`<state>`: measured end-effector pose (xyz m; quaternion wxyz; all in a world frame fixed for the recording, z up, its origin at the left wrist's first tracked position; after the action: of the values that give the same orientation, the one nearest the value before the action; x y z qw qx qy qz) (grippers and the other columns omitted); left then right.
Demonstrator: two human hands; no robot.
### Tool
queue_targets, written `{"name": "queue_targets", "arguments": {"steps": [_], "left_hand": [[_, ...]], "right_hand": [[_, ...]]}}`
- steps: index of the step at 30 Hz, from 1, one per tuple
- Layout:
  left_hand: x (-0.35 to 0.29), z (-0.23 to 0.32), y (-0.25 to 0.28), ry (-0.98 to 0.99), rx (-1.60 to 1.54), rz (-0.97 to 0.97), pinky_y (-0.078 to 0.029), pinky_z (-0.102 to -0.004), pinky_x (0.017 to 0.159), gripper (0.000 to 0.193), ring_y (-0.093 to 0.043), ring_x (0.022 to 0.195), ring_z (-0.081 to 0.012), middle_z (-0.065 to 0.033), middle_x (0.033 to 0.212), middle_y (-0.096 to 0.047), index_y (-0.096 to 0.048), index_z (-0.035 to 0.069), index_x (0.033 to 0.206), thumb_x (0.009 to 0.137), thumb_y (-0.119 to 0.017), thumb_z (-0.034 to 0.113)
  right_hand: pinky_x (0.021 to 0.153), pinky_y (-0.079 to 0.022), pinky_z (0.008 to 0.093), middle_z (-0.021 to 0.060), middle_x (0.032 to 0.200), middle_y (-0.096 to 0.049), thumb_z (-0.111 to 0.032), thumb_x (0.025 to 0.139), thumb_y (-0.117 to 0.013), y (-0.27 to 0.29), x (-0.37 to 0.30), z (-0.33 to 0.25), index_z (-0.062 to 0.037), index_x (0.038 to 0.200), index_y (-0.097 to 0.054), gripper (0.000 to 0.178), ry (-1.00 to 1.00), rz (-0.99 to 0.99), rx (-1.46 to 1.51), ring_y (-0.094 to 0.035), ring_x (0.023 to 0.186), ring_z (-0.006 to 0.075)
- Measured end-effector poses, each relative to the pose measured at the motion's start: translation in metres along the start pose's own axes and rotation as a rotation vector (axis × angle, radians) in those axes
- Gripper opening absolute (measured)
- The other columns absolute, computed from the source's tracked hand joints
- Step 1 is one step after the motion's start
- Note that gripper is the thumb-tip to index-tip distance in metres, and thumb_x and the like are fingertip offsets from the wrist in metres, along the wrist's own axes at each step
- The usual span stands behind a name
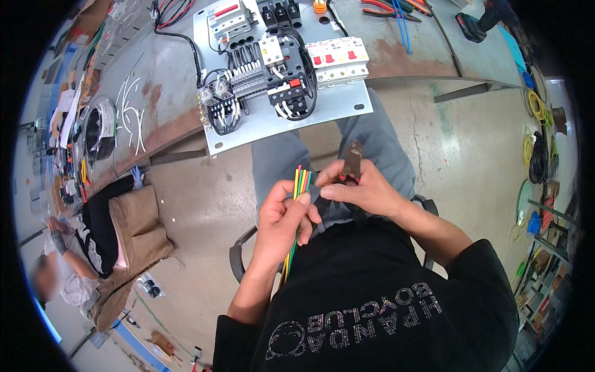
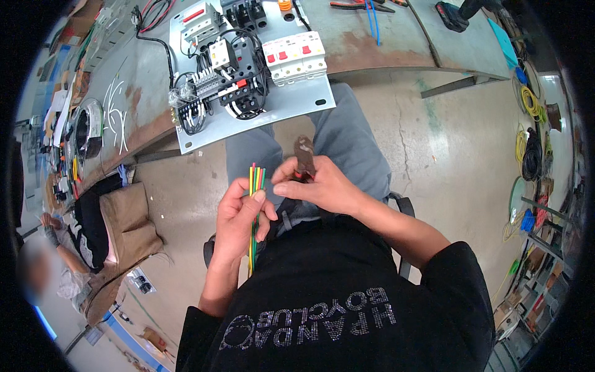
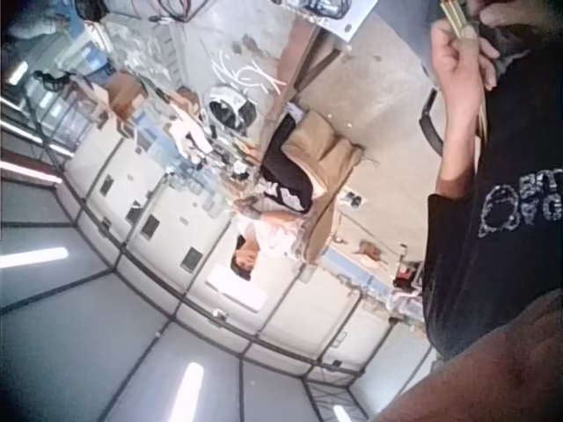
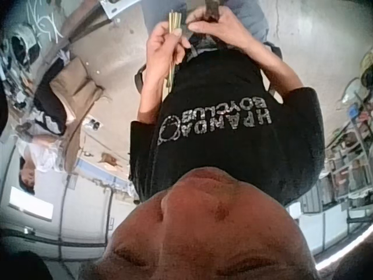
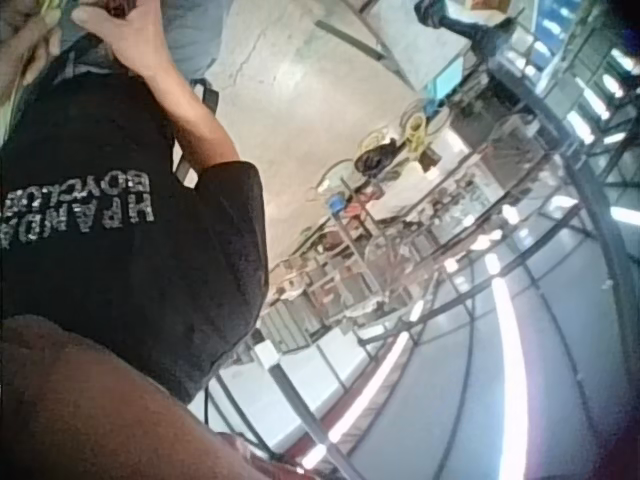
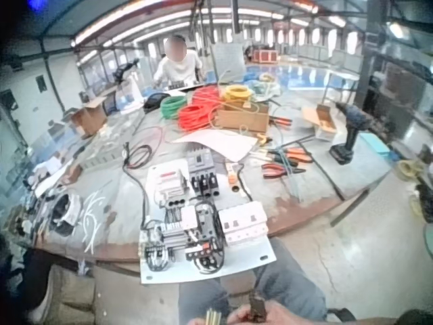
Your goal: The person measures and cuts multiple colored wires, then strips their ends using wire cutters. The person holds the prepared wires together and appears to prepare them for connection to an electrical panel on the workbench.
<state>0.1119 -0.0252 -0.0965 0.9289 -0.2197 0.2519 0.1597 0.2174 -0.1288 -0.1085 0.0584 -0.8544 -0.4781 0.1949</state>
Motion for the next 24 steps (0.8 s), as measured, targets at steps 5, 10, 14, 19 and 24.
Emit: {"name": "queue_targets", "arguments": {"steps": [5, 10, 14, 19, 24], "left_hand": [[-0.004, -0.001, -0.003, 0.024, -0.007, -0.018, -0.039, -0.0215, 0.042, 0.013, -0.055, 0.047, -0.0089, -0.0083, 0.077, -0.067, -0.051, 0.006, 0.114, 0.106, -0.053, 0.017], [-0.003, -0.005, -0.003, 0.047, -0.116, -0.039, -0.041, -0.0218, 0.043, 0.015, -0.057, 0.047, -0.0103, -0.0099, 0.078, -0.068, -0.051, 0.006, 0.114, 0.108, -0.050, 0.019], [0.000, -0.006, -0.005, 0.092, -0.060, 0.003, -0.036, -0.0218, 0.041, 0.014, -0.050, 0.044, -0.0096, -0.0071, 0.070, -0.061, -0.051, 0.007, 0.115, 0.108, -0.048, 0.019], [-0.002, -0.008, 0.001, 0.112, 0.017, 0.009, -0.028, -0.0219, 0.037, 0.010, -0.033, 0.040, -0.0055, -0.0005, 0.064, -0.047, -0.051, 0.011, 0.115, 0.107, -0.048, 0.016], [-0.001, -0.003, -0.002, 0.129, -0.056, -0.078, -0.030, -0.0235, 0.037, 0.015, -0.035, 0.039, -0.0061, -0.0015, 0.065, -0.050, -0.056, 0.007, 0.115, 0.106, -0.050, 0.018]], "right_hand": [[0.070, -0.044, 0.0253, -0.0018, 0.086, -0.065, -0.014, 0.094, -0.073, -0.007, 0.015, -0.013, -0.0010, 0.095, -0.070, 0.013, 0.048, 0.037, -0.004, -0.055, 0.079, 0.0048], [0.069, -0.044, 0.0253, -0.0025, 0.083, -0.064, -0.015, 0.093, -0.073, -0.007, 0.017, -0.006, -0.0017, 0.093, -0.070, 0.014, 0.020, 0.039, 0.034, -0.054, 0.078, 0.0045], [0.067, -0.043, 0.0249, -0.0037, 0.079, -0.062, -0.016, 0.093, -0.072, -0.003, 0.015, 0.007, -0.0035, 0.090, -0.069, 0.014, -0.037, 0.084, 0.088, -0.053, 0.075, 0.0040], [0.065, -0.045, 0.0258, -0.0027, 0.076, -0.058, -0.022, 0.097, -0.069, 0.012, 0.013, -0.011, -0.0056, 0.094, -0.060, 0.019, -0.034, -0.008, -0.020, -0.053, 0.070, 0.0062], [0.068, -0.049, 0.0299, 0.0062, 0.083, -0.063, -0.042, 0.092, -0.073, 0.118, -0.003, -0.092, -0.0009, 0.117, -0.057, 0.051, -0.056, 0.368, -0.441, -0.060, 0.075, 0.0129]]}}
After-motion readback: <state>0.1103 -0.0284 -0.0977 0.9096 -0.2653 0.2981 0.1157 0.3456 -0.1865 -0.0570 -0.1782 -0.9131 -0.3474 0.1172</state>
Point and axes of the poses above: each hand's wrist, its own x-axis towards the middle knuckle, its own y-axis out of the back of the hand, z = x × y, the point moved 9 cm from there along x, towards the middle knuckle
